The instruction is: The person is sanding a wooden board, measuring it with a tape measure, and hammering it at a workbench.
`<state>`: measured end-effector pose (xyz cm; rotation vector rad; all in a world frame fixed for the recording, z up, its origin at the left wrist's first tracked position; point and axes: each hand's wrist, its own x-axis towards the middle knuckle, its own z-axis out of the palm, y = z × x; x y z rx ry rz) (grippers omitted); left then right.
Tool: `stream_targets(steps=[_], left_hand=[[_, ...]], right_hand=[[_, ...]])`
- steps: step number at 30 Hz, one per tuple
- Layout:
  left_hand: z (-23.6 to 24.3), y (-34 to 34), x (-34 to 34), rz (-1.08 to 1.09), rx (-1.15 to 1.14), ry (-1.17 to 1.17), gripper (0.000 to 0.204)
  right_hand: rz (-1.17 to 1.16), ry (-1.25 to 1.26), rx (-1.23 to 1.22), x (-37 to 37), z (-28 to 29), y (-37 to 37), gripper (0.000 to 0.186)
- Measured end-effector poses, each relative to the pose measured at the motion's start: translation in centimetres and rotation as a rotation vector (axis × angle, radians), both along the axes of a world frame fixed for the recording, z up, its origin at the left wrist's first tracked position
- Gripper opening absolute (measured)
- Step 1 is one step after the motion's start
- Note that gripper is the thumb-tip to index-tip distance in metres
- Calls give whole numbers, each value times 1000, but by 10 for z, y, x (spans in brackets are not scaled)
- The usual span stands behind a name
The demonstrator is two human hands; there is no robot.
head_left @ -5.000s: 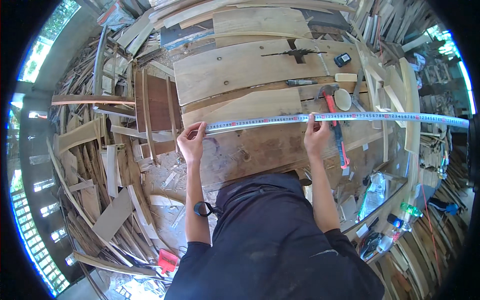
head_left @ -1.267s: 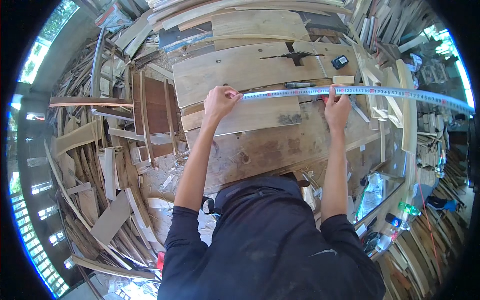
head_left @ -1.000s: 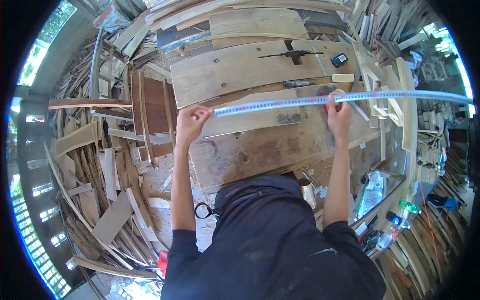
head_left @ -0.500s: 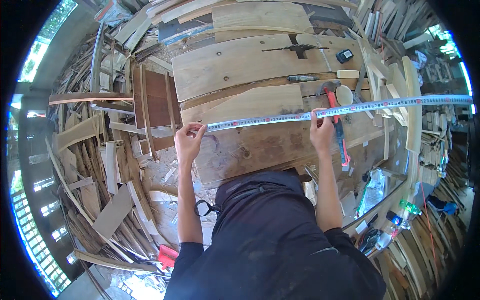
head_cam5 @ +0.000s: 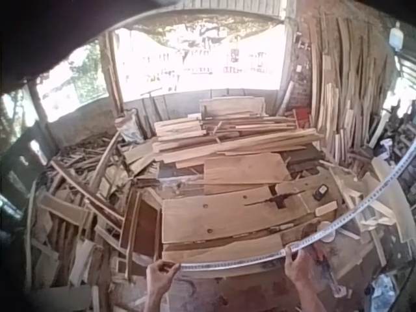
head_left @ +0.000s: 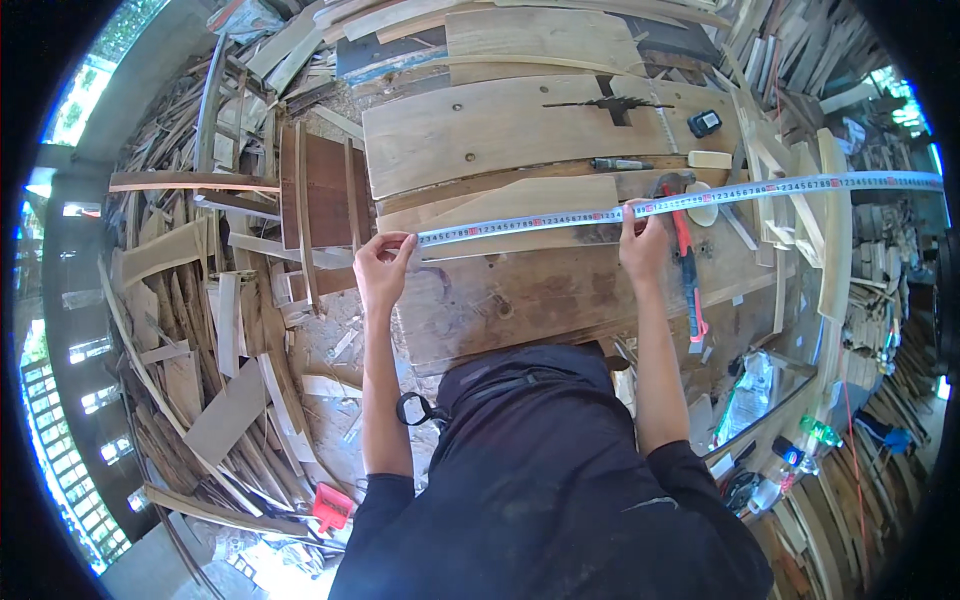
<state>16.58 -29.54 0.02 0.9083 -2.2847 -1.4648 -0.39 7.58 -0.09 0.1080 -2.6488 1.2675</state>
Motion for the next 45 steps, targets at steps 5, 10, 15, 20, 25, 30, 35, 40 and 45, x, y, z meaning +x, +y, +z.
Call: stream_targets(steps=[5,10,15,20,25,30,35,40,45], left_hand=[[3,8,-3,-30,-2,-43,24],[-2,8,-3,-33,-17,-57,24],[-11,7,-2,-23,30,-5,24],[-5,12,1,-10,30,22,24],[0,21,5,28,2,14,22],[-4,15,1,55,8,6,24],[-2,8,-15,37,12,-46,25],[1,5,-20,-13,4,-50,26],[-13,-1,-17,-11,48,-42,27]], right_hand=[[2,10,39,-31,-4,2,26],[14,-25,151,-58,-2,-2,27],[49,-31,111,-64,-8,-2,24],[60,-32,164,-69,-5,-6,22],[85,-7,145,-76,-3,-12,21],[88,14,136,-76,-5,-18,21],[57,20,119,-76,-11,-10,19],[59,37,99,-77,-15,-7,22],[56,26,102,-82,-11,-17,22]])
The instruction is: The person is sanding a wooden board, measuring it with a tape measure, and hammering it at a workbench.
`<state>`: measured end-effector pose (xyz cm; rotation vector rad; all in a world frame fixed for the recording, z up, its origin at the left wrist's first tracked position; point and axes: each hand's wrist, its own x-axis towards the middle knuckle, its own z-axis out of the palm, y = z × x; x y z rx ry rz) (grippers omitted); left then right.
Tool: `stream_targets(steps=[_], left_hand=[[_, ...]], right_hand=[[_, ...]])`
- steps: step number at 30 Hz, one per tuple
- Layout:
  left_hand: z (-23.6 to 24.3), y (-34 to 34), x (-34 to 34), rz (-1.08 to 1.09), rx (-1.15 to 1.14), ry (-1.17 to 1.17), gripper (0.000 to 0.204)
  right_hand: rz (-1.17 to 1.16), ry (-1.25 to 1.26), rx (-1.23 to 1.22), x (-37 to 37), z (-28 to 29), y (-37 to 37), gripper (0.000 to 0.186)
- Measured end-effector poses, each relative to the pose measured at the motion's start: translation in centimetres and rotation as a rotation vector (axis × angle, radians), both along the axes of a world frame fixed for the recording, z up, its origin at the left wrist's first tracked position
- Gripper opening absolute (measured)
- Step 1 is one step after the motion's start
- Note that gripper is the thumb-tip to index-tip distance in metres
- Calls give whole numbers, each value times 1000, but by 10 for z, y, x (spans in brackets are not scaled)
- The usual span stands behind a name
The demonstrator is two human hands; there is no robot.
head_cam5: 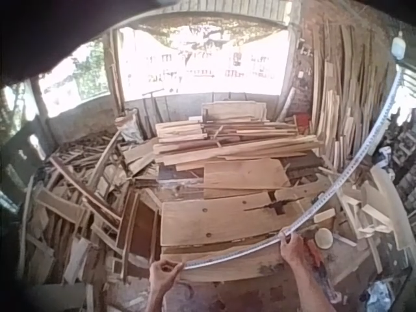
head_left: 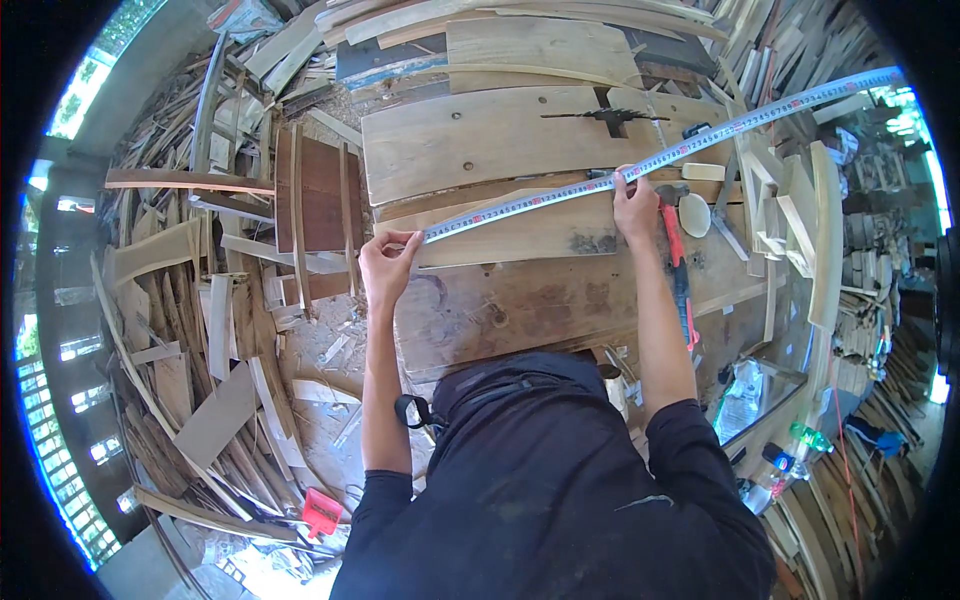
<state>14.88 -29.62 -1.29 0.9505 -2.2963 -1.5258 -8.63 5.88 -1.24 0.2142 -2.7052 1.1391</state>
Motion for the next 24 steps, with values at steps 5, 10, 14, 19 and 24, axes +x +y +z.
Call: stream_targets(steps=[5,10,14,19,24], left_hand=[[0,4,-3,-2,39,32,28],[4,4,-1,2,20,-14,30],[8,6,-4,18,26,14,30],[28,-2,-36,-68,-116,-108,33],[25,-9,-80,-275,-79,-109,36]], right_hand=[[-10,-24,9,-12,0,-3,20],[21,-4,13,-15,2,-10,20],[33,-48,20,-17,1,-7,20],[0,123,-12,-10,-8,17,19],[-114,123,60,-9,-2,51,16]])
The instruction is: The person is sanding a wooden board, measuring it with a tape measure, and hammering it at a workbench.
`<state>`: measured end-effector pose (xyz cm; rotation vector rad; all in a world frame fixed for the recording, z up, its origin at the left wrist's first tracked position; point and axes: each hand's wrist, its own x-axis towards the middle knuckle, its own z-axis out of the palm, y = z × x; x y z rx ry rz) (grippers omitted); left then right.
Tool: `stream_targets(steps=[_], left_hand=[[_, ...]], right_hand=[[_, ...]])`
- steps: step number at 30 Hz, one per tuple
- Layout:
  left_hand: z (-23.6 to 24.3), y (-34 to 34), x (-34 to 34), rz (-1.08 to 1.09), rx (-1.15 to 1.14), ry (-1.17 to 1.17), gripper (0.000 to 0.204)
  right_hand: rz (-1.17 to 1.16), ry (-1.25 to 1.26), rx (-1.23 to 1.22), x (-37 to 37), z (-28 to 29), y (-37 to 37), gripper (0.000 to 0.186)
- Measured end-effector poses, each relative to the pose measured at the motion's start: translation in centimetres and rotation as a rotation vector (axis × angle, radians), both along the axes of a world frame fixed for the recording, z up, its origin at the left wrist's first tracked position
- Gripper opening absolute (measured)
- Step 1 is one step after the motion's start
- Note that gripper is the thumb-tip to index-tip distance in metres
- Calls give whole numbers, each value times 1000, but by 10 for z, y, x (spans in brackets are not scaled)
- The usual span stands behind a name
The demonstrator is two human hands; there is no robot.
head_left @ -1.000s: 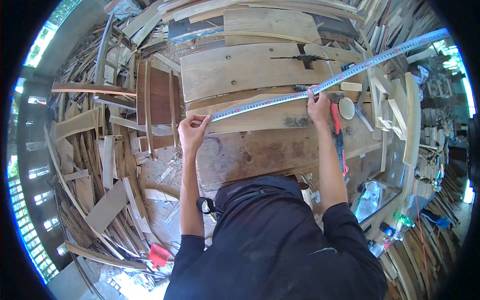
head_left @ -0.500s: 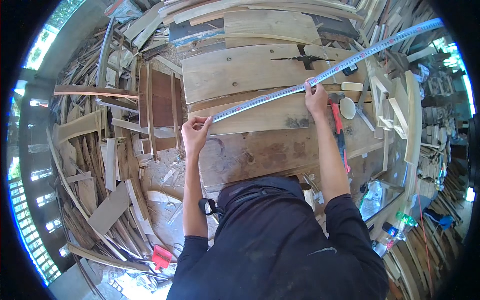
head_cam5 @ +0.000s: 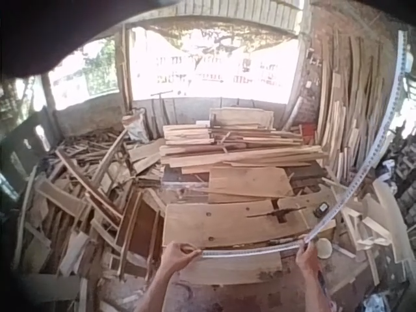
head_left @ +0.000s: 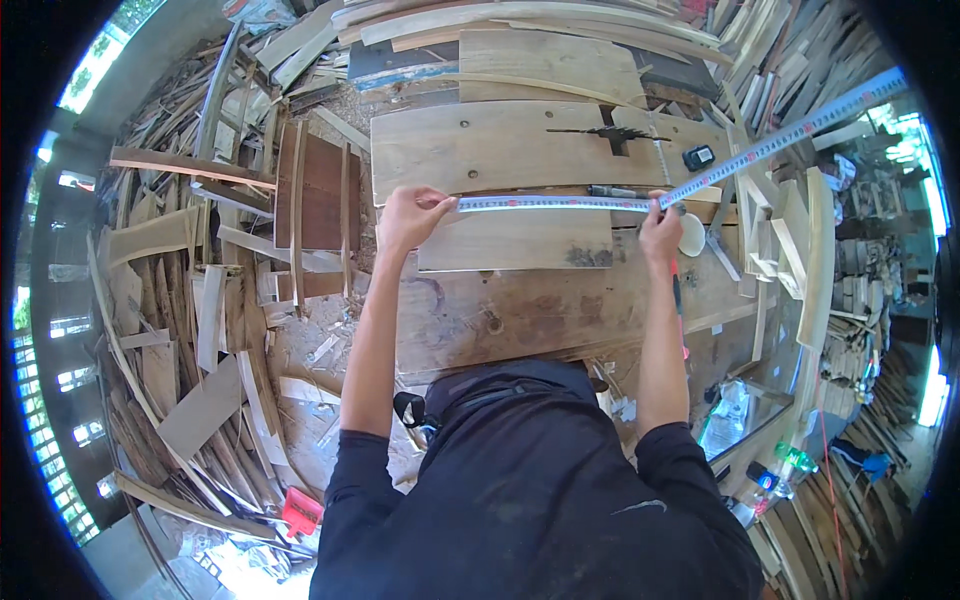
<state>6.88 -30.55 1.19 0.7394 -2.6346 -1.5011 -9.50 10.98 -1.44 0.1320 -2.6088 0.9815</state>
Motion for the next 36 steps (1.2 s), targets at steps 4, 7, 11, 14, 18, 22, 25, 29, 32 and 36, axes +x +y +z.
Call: stream_targets(steps=[4,7,11,14,18,22,25,29,32,36], left_hand=[[-8,22,-40,-133,-115,-8,30],[-6,46,-60,-197,-121,-80,28],[-3,68,-80,-220,-124,-104,28],[-5,73,-84,-228,-102,-112,28],[-1,77,-86,-249,-77,-77,27],[-6,32,-65,-329,164,95,23],[19,10,-23,-330,311,152,21],[19,-12,65,-318,502,74,30],[9,-15,134,-380,647,-114,29],[-14,-4,182,-209,672,-22,30]], right_hand=[[-68,41,-19,-1,2,35,15],[-142,-14,13,2,3,61,16],[-171,14,-7,1,-4,95,17],[-218,-64,5,2,-3,99,16],[-214,-53,25,2,-4,107,17],[-17,-31,25,-2,5,77,17],[56,-180,-87,9,26,53,19],[220,-389,-388,17,38,15,15],[362,-569,-583,19,61,-26,20],[506,-647,-668,-9,71,-73,44]])
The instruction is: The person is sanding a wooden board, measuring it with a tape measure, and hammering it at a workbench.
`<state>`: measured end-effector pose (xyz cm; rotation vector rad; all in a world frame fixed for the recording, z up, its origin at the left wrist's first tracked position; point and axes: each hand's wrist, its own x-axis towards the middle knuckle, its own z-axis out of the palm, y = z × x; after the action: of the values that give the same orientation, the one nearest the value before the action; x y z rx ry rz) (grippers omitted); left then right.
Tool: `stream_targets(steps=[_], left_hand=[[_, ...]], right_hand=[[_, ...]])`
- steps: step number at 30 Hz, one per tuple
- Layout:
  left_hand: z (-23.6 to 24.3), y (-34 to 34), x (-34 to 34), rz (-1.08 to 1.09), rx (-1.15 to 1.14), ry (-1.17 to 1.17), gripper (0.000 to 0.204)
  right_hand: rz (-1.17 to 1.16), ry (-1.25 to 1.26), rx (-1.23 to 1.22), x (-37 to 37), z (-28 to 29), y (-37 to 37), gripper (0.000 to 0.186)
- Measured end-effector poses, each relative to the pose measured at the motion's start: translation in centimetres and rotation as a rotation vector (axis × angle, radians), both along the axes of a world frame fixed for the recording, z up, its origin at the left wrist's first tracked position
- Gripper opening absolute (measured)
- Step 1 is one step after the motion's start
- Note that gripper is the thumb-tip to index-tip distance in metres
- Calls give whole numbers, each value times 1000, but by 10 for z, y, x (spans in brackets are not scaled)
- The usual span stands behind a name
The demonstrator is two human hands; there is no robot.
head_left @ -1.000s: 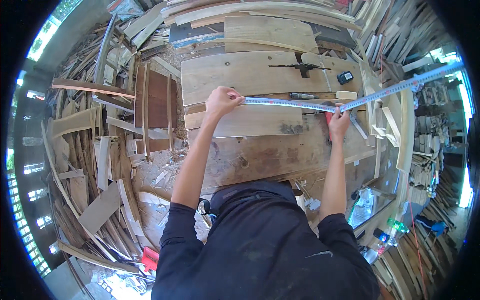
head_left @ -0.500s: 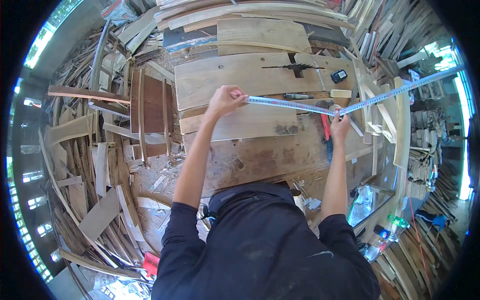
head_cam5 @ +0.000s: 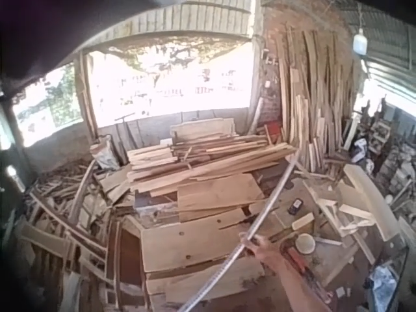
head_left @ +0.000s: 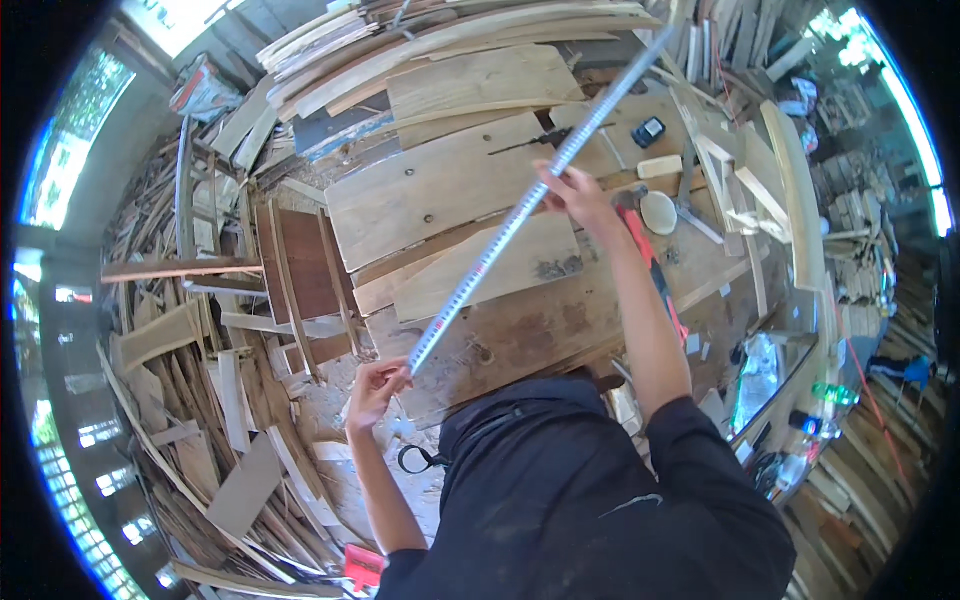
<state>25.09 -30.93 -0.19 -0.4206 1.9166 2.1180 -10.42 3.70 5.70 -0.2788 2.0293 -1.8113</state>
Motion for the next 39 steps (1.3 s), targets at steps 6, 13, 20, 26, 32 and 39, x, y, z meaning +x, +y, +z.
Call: stream_targets(steps=[6,13,20,26,32,39], left_hand=[[0,-18,-27,266,-212,115,28],[-14,-73,-95,331,-567,175,30],[-3,-40,-98,588,-1140,325,42],[7,33,-92,236,-857,154,48],[19,30,-79,295,-822,152,46],[-4,69,-25,401,-596,260,50]], right_hand=[[-122,187,88,8,-30,-17,54],[-408,473,362,70,-56,37,32],[-446,415,463,113,-73,80,30],[-392,384,563,106,-83,61,41],[-303,345,406,103,-59,30,48],[-340,364,117,179,-64,63,50]])
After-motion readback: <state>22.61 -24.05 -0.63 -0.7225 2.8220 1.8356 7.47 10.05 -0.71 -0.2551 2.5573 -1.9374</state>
